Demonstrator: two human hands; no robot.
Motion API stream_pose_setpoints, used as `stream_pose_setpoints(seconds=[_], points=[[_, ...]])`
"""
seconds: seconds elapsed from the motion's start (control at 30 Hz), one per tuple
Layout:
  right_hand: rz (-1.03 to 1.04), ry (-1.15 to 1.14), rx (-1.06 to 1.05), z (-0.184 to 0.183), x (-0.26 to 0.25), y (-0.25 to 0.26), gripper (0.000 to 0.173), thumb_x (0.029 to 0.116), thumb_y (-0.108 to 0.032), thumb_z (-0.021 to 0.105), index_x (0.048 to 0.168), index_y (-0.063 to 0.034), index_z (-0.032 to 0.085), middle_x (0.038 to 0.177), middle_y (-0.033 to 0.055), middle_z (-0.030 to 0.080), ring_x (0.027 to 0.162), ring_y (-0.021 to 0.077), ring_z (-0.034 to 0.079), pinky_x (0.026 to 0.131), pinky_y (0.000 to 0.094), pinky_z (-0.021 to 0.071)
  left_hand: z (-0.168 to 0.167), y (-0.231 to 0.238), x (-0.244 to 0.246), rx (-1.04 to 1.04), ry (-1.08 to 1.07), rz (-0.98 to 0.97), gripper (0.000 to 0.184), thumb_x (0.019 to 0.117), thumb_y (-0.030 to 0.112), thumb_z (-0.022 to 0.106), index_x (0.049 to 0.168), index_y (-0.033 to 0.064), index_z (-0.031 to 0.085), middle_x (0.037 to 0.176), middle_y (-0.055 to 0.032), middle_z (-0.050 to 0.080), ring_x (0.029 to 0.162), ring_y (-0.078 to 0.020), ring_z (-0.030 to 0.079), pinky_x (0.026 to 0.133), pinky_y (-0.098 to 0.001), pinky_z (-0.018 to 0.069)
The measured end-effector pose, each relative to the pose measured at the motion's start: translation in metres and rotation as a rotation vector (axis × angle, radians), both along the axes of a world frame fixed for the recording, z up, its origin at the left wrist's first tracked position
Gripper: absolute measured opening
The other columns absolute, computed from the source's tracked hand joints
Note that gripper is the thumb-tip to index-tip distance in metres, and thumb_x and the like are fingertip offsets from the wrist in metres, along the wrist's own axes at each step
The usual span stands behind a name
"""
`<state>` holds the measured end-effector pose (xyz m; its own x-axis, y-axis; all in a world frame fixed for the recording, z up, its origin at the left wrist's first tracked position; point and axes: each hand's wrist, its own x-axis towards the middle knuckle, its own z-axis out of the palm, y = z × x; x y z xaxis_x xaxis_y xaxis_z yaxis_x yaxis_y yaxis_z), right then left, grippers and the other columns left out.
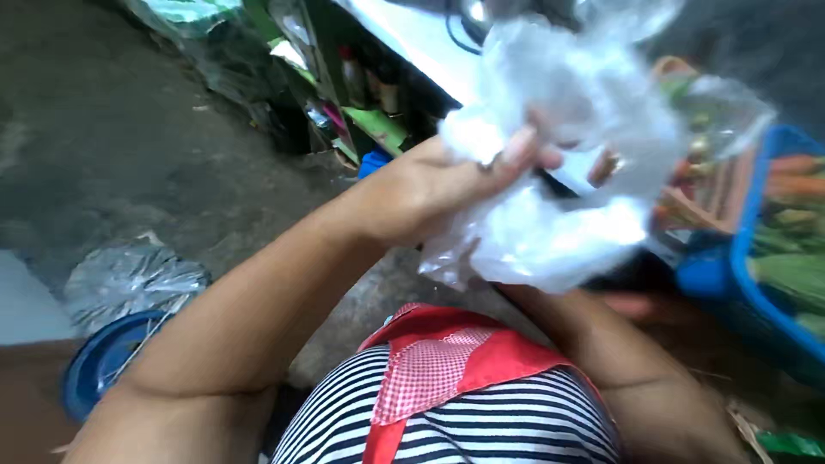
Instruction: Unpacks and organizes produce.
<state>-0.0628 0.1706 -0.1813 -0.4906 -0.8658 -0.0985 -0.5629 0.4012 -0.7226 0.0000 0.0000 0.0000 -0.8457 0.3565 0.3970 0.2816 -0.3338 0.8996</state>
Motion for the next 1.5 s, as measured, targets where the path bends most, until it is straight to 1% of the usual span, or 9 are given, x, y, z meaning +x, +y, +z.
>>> stream_pose_setpoints(seconds=[0.17, 0.3, 0.4, 0.5, 0.6, 0.97, 1.13, 1.27, 1.5], points=[[0.113, -0.18, 0.378, 0.062, 0.049, 0.002, 0.033, 0.1053, -0.012, 0.053, 0.129, 0.0088, 0.062, 0.126, 0.0234, 0.066, 0.118, 0.0258, 0.063, 0.107, 0.0366, 0.0448, -0.042, 0.008, -0.003, -0.118, -0.327, 0.024, 0.028, 0.1078, 0.021, 0.041, 0.108, 0.0194, 0.069, 0.092, 0.0099, 0.076, 0.081, 0.0006, 0.071, 0.074, -0.0198, 0.0608], [0.022, -0.404, -0.05, -0.075, 0.044, 0.053, 0.038, 0.1014, -0.021, 0.061, 0.125, 0.0081, 0.066, 0.123, 0.0207, 0.069, 0.117, 0.0182, 0.065, 0.106, 0.0298, 0.0486, -0.097, 0.002, -0.026, -0.574, -0.429, 0.033, 0.023, 0.1075, 0.018, 0.049, 0.121, 0.0091, 0.064, 0.095, -0.0008, 0.07, 0.081, -0.0066, 0.066, 0.076, -0.0287, 0.0575], [-0.237, -0.72, 0.192, -0.087, 0.056, 0.062, 0.04, 0.1056, -0.019, 0.055, 0.139, 0.003, 0.057, 0.137, 0.0153, 0.061, 0.126, 0.011, 0.056, 0.11, 0.0274, 0.0422, -0.153, -0.006, -0.032, -0.699, -0.621, 0.089, 0.027, 0.1086, 0.021, 0.05, 0.128, 0.0061, 0.06, 0.097, -0.0079, 0.068, 0.082, -0.0122, 0.065, 0.077, -0.0339, 0.0563], [-0.43, -0.903, -0.005, -0.135, 0.057, 0.074, 0.035, 0.1023, -0.01, 0.059, 0.135, 0.0036, 0.056, 0.121, 0.009, 0.066, 0.105, 0.0044, 0.063, 0.093, 0.0222, 0.053, -0.224, -0.007, -0.019, -0.759, -0.877, -0.047, 0.034, 0.1082, 0.024, 0.051, 0.136, 0.0037, 0.055, 0.109, -0.0117, 0.065, 0.093, -0.0165, 0.063, 0.085, -0.0378, 0.0542], [-0.493, -0.887, 0.065, -0.118, 0.07, 0.062, 0.029, 0.1024, -0.01, 0.058, 0.13, -0.0002, 0.059, 0.113, 0.0036, 0.065, 0.099, 0.0018, 0.06, 0.09, 0.0207, 0.051, -0.272, 0.012, 0.015, -0.681, -1.049, -0.218, 0.028, 0.1083, 0.025, 0.046, 0.117, 0.003, 0.062, 0.091, -0.0032, 0.064, 0.076, -0.0099, 0.061, 0.072, -0.0309, 0.0536], [-0.36, -0.415, 0.321, -0.081, 0.091, 0.002, 0.043, 0.1049, -0.024, 0.055, 0.135, 0.0056, 0.059, 0.134, 0.024, 0.062, 0.127, 0.0289, 0.058, 0.112, 0.0435, 0.0423, -0.236, 0.037, -0.027, -0.697, -0.809, -0.246, 0.039, 0.1096, 0.031, 0.047, 0.133, 0.0013, 0.057, 0.105, -0.0135, 0.066, 0.089, -0.0176, 0.064, 0.085, -0.0395, 0.0547], [-0.181, -0.356, 0.726, -0.024, 0.102, -0.018, 0.041, 0.1117, -0.019, 0.04, 0.145, 0.0023, 0.052, 0.152, 0.0224, 0.05, 0.143, 0.0376, 0.045, 0.118, 0.0549, 0.0326, -0.217, 0.084, -0.034, -1.184, -0.436, -0.589, 0.029, 0.1053, 0.019, 0.053, 0.119, -0.0045, 0.063, 0.104, -0.0211, 0.065, 0.094, -0.0304, 0.063, 0.086, -0.0527, 0.0493], [-0.077, -0.234, 0.668, -0.039, 0.105, -0.013, 0.034, 0.1072, -0.016, 0.046, 0.125, 0.0073, 0.063, 0.128, 0.03, 0.063, 0.123, 0.0476, 0.058, 0.099, 0.066, 0.0452, -0.228, 0.093, -0.037, -1.444, -0.463, -0.679, 0.026, 0.104, 0.013, 0.053, 0.111, -0.0094, 0.063, 0.106, -0.0222, 0.062, 0.097, -0.0297, 0.059, 0.087, -0.0514, 0.0468], [-0.37, -0.471, 0.63, -0.036, 0.106, -0.028, 0.041, 0.11, -0.019, 0.043, 0.141, 0.006, 0.054, 0.144, 0.0252, 0.055, 0.137, 0.0361, 0.051, 0.115, 0.0487, 0.0367, -0.263, 0.1, -0.028, -1.505, -0.437, -0.954, 0.025, 0.1039, 0.017, 0.056, 0.107, -0.0052, 0.066, 0.102, -0.0165, 0.064, 0.093, -0.0232, 0.061, 0.085, -0.0452, 0.0488]])
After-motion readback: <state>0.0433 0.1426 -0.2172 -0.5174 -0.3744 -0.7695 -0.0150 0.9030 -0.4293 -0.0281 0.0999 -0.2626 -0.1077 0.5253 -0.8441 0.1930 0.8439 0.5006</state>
